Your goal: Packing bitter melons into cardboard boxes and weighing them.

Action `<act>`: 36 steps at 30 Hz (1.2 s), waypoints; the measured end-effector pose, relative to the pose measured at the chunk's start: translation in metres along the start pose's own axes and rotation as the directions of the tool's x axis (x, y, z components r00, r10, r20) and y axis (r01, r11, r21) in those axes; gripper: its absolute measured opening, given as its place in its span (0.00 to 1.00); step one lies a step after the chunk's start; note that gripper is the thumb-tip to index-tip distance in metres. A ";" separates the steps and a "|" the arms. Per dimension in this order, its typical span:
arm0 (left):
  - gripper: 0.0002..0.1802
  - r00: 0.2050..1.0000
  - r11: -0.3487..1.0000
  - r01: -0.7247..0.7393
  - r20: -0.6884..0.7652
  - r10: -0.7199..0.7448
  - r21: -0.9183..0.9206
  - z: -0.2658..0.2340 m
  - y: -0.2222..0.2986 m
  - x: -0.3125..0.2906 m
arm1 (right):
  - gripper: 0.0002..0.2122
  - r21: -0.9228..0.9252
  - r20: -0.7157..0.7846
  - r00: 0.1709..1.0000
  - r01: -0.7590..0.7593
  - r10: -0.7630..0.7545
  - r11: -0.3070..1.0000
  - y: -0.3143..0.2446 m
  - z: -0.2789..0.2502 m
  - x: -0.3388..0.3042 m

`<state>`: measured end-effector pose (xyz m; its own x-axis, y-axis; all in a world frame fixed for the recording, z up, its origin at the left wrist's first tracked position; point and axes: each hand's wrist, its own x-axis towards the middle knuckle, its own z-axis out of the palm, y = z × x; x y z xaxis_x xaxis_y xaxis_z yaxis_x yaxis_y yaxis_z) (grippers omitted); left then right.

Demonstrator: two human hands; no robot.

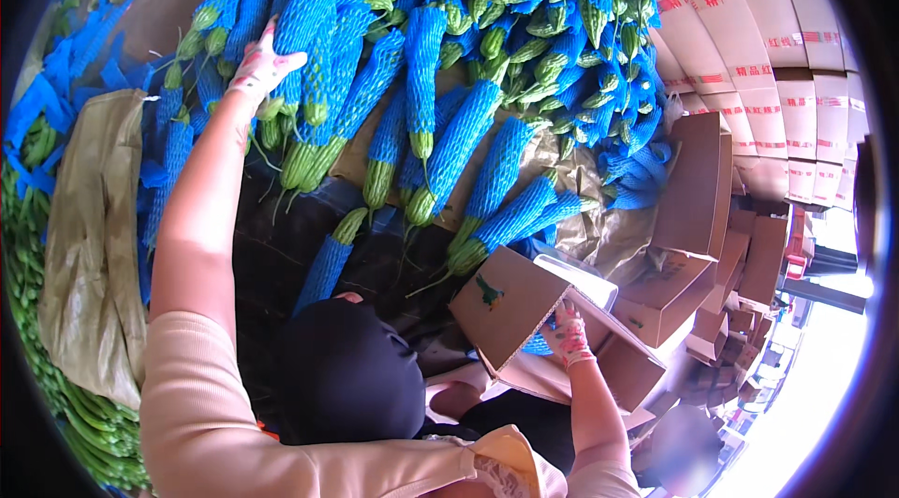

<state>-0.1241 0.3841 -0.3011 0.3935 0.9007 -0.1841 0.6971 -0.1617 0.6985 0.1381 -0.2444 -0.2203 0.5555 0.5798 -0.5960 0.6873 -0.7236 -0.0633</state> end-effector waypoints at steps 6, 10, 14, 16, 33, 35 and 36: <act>0.43 0.981 0.829 0.017 0.169 0.094 -0.560 -0.015 0.041 -0.038 | 0.33 0.004 -0.011 0.998 0.054 -0.054 0.999 0.009 -0.006 -0.003; 0.40 0.793 0.552 0.435 0.594 0.139 -0.711 -0.082 0.047 -0.108 | 0.29 -0.007 -0.036 0.979 0.199 -0.199 0.980 0.010 -0.035 -0.025; 0.48 0.621 0.286 0.508 0.575 0.532 -0.813 -0.103 0.157 -0.239 | 0.16 0.423 -0.224 0.949 0.299 -0.220 0.855 -0.051 -0.108 -0.075; 0.54 0.486 0.334 0.576 0.641 0.594 -0.746 -0.095 0.199 -0.280 | 0.23 0.733 -0.477 0.758 0.622 -0.446 0.273 -0.073 -0.118 -0.080; 0.32 0.644 0.369 0.503 0.623 0.444 -0.782 0.019 0.296 -0.399 | 0.19 0.689 -0.714 0.665 0.723 0.220 0.052 0.070 -0.183 -0.209; 0.28 0.650 0.375 0.502 0.626 0.431 -0.779 0.009 0.288 -0.379 | 0.19 0.698 -0.709 0.705 0.695 0.027 0.173 0.109 -0.150 -0.198; 0.27 0.621 0.373 0.527 0.646 0.445 -0.764 0.010 0.278 -0.367 | 0.19 0.765 -0.613 0.786 0.615 -0.074 0.190 0.112 -0.142 -0.200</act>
<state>-0.0683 0.0047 -0.0461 0.9412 0.2268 -0.2502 0.0099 0.7220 0.6919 0.1708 -0.3886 0.0058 0.6727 0.7394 0.0269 0.1140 -0.0677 -0.9912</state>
